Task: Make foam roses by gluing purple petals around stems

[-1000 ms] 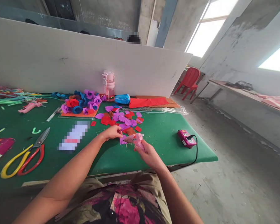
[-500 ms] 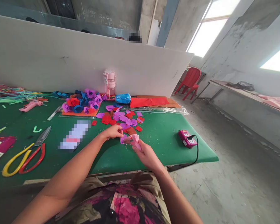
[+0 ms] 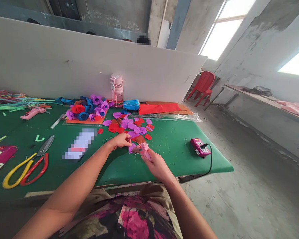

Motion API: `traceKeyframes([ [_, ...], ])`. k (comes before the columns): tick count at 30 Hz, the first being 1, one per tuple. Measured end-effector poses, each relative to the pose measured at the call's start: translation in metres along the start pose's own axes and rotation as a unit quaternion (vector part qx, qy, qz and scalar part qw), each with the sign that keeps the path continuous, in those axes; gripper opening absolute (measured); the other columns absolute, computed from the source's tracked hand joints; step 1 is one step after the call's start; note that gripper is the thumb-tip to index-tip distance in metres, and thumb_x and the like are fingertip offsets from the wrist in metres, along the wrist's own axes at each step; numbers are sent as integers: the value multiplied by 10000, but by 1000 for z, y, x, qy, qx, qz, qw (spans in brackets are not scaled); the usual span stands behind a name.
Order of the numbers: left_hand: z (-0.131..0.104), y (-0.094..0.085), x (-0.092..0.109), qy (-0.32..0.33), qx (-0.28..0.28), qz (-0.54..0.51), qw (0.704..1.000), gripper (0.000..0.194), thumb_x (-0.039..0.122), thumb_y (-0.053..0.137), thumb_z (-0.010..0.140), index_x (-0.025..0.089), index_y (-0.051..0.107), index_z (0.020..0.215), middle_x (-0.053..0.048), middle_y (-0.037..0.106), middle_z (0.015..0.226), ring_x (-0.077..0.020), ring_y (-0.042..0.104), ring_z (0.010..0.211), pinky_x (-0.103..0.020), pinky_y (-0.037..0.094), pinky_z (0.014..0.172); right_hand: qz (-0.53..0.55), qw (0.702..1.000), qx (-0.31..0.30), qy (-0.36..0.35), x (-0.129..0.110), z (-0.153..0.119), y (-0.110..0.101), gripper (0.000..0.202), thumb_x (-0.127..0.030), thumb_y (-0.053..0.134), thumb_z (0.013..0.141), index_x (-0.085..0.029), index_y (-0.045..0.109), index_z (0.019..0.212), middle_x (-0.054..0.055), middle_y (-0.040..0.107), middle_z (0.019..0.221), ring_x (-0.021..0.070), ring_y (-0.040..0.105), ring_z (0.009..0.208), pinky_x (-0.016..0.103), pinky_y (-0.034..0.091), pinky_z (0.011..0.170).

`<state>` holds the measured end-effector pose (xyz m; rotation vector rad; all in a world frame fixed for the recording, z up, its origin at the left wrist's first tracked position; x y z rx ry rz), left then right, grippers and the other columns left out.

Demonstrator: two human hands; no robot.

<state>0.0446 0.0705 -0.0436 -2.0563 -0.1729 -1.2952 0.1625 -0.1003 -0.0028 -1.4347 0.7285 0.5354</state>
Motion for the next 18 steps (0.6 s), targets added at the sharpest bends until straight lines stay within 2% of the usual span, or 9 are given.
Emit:
traceKeyframes([
  [9,1,-1,-1,1,11,11,1000,128,215,619,550,148,512,575,36,514,538,-66,384,440,-196,217,389,-26,1000,10,9,2,-1,-4,263,-424,395,859,-188,483,783,-9,536,664,117,414,557,223,308,520],
  [18,3,0,-3,3,3,3,1000,147,233,620,540,149,505,575,38,489,519,-68,376,437,-189,221,388,-32,999,13,16,7,-1,-8,272,-426,391,857,-185,508,816,2,573,697,127,464,586,225,330,540],
])
Point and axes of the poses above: each hand's wrist, its own z-axis towards the middle knuckle, its own y-axis out of the palm, x = y × z, the point moved 4 cm from there along z, towards the middle knuckle
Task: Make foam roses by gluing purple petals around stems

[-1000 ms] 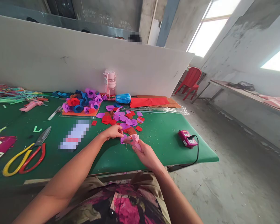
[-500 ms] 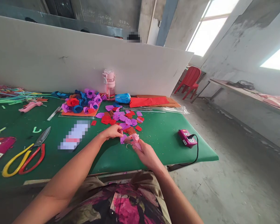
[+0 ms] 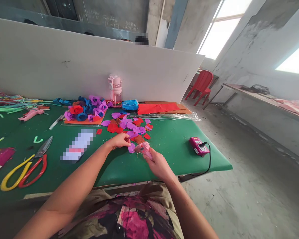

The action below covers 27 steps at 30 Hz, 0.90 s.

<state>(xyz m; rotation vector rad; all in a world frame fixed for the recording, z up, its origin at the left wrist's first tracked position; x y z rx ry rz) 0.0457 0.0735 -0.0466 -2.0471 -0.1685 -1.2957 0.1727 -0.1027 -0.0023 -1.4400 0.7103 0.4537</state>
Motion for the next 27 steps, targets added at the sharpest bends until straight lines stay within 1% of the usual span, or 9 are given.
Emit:
traceKeyframes([
  [7,-2,0,3,1,-3,-10,1000,181,260,637,530,149,500,570,43,474,510,-63,359,433,-193,209,388,-1,1000,5,0,3,0,-2,259,-409,396,856,-182,521,846,6,568,702,129,468,593,226,324,538],
  [14,0,0,1,2,-6,-14,1000,194,270,650,534,148,507,579,47,469,503,-60,347,421,-196,201,390,-14,1000,9,6,5,0,-3,248,-409,402,853,-188,507,813,2,563,696,128,464,589,222,313,533],
  [23,-2,0,4,1,-5,-15,1000,206,289,650,522,145,515,580,45,470,513,-67,369,447,-192,219,399,-22,999,21,15,6,0,-3,254,-420,412,838,-188,505,787,-2,554,662,126,448,558,222,297,509],
  [27,-3,0,5,1,-6,-12,1000,175,264,633,521,144,517,576,38,482,519,-71,378,456,-191,227,400,-29,999,33,15,5,-1,-7,252,-419,405,844,-192,502,796,1,553,664,129,445,558,228,303,520],
])
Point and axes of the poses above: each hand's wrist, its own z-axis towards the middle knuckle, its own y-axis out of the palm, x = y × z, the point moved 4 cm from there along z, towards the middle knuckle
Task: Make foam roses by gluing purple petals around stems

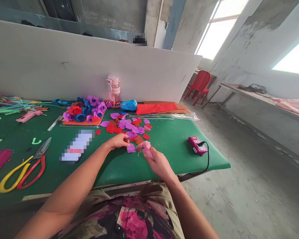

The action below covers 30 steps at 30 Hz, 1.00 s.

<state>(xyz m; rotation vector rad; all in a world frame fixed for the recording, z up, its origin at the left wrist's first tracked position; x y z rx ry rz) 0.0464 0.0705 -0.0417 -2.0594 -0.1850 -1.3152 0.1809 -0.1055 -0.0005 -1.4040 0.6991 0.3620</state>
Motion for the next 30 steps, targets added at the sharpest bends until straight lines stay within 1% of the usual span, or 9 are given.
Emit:
traceKeyframes([
  [3,0,0,1,1,-1,2,1000,149,240,618,523,144,512,568,39,481,510,-67,365,448,-191,221,396,14,1000,25,-4,-1,0,-6,256,-424,400,848,-191,495,802,5,556,665,131,447,561,232,311,523],
  [5,0,0,1,0,-3,3,1000,144,234,614,523,146,509,565,43,469,496,-66,355,439,-190,213,391,30,999,27,-12,-4,-1,-8,260,-423,395,850,-189,490,786,0,543,648,125,437,550,230,308,514],
  [9,0,0,1,0,-2,4,1000,140,231,608,523,147,505,569,44,471,493,-62,350,430,-188,208,386,31,999,-2,-31,-11,-1,-1,252,-409,402,849,-185,495,779,-10,533,639,115,415,547,225,292,510],
  [13,1,1,0,2,-1,4,1000,123,216,601,524,142,518,574,40,478,494,-63,360,437,-190,225,398,22,999,-13,-30,-14,0,9,245,-400,411,845,-184,492,764,-13,518,635,112,388,539,223,275,506],
  [17,1,0,-1,3,0,4,1000,143,234,617,521,140,529,583,42,478,496,-64,366,439,-191,226,406,15,999,-21,-30,-12,1,11,240,-397,415,844,-184,510,785,-8,528,649,117,401,550,222,284,517],
  [23,1,1,-1,3,-1,3,1000,174,265,631,515,143,524,578,41,481,508,-69,373,445,-192,225,401,18,999,-25,-15,-8,1,6,244,-390,406,848,-181,527,813,9,584,688,134,473,576,229,313,537],
  [30,1,0,-1,4,-2,3,1000,166,254,621,523,153,496,564,38,486,521,-73,385,455,-193,226,397,5,1000,-16,-2,-3,1,3,238,-398,405,847,-193,518,801,7,588,690,136,479,577,227,301,526],
])
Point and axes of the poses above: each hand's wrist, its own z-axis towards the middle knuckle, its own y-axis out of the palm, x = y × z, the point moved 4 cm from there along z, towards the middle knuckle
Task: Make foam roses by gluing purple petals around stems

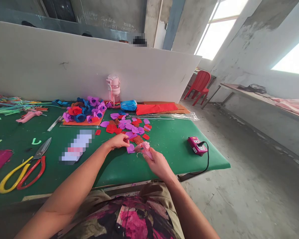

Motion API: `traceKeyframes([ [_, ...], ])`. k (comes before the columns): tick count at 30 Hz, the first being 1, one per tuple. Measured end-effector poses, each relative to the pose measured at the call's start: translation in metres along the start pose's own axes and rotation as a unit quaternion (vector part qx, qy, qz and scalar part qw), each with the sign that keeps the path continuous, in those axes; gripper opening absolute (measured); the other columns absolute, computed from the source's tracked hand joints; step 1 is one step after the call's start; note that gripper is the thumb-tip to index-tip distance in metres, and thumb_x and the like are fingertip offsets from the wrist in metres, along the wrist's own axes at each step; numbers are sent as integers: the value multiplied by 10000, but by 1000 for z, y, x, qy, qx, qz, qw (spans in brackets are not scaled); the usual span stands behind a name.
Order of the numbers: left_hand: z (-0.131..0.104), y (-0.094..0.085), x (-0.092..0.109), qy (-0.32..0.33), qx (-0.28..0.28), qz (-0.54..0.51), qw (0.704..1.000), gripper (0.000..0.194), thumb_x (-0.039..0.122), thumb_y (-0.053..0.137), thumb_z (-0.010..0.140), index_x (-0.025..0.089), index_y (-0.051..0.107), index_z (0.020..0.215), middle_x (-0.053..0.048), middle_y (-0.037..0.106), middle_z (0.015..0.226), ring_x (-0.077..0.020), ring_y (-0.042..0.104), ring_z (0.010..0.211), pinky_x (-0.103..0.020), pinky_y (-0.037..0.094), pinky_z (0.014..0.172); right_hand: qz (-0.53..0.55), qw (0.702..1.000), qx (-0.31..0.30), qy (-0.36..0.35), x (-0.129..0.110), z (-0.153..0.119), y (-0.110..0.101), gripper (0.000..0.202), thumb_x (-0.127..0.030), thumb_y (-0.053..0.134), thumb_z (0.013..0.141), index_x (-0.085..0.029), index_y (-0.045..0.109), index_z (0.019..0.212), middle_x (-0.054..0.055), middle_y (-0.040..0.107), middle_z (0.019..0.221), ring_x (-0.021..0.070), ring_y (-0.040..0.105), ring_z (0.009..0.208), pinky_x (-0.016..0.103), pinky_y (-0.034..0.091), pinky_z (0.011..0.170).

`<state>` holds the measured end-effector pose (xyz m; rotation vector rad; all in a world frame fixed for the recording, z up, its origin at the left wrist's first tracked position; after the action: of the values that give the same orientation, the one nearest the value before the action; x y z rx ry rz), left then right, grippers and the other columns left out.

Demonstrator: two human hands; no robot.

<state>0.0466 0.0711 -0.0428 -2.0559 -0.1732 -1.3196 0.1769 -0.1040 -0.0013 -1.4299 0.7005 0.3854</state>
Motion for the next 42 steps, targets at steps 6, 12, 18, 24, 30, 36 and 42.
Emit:
traceKeyframes([
  [6,-1,0,2,-3,-2,-1,1000,171,261,632,524,148,515,575,39,485,514,-73,382,453,-196,227,407,-4,1000,16,-1,0,-3,-5,233,-404,407,846,-198,474,759,-17,533,623,124,436,534,225,286,511],
  [12,-2,0,4,0,-1,-1,1000,134,225,616,524,145,519,571,37,495,515,-70,364,445,-206,227,421,24,999,0,-32,-14,-3,3,249,-398,409,848,-182,498,760,-12,527,645,115,408,548,222,282,509],
  [18,-4,0,4,10,1,0,1000,118,222,602,520,141,530,568,22,530,541,-89,417,508,-207,266,465,20,999,4,-35,-15,1,13,277,-412,406,851,-179,553,830,3,547,663,120,416,551,216,283,510],
  [24,-2,0,3,9,0,-5,1000,124,223,596,515,148,506,554,23,542,563,-78,395,479,-214,243,444,3,1000,-3,-18,-9,1,9,256,-405,413,844,-183,541,832,8,567,676,128,443,559,217,294,521],
  [30,-1,0,3,4,0,-4,1000,116,215,596,517,150,507,553,37,505,521,-73,371,451,-213,230,427,0,1000,8,-5,-1,-1,0,242,-402,403,847,-188,494,779,3,565,666,128,455,564,223,296,529],
  [36,-2,0,4,5,-2,-4,1000,95,200,585,519,145,521,563,37,495,506,-76,370,451,-212,230,428,18,1000,12,-22,-9,-3,2,240,-396,412,844,-184,502,776,-8,537,647,115,412,548,220,271,512],
  [42,-3,0,3,12,0,-10,1000,112,210,599,519,139,531,573,16,549,568,-82,407,496,-209,251,454,20,999,-2,-30,-12,2,16,240,-390,421,842,-179,506,764,-14,518,631,106,380,530,222,247,497],
])
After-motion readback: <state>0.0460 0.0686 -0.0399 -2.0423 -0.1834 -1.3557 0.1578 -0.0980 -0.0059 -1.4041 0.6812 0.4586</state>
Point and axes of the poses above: each hand's wrist, its own z-axis towards the middle knuckle, its own y-axis out of the palm, x = y × z, the point moved 4 cm from there along z, towards the middle knuckle
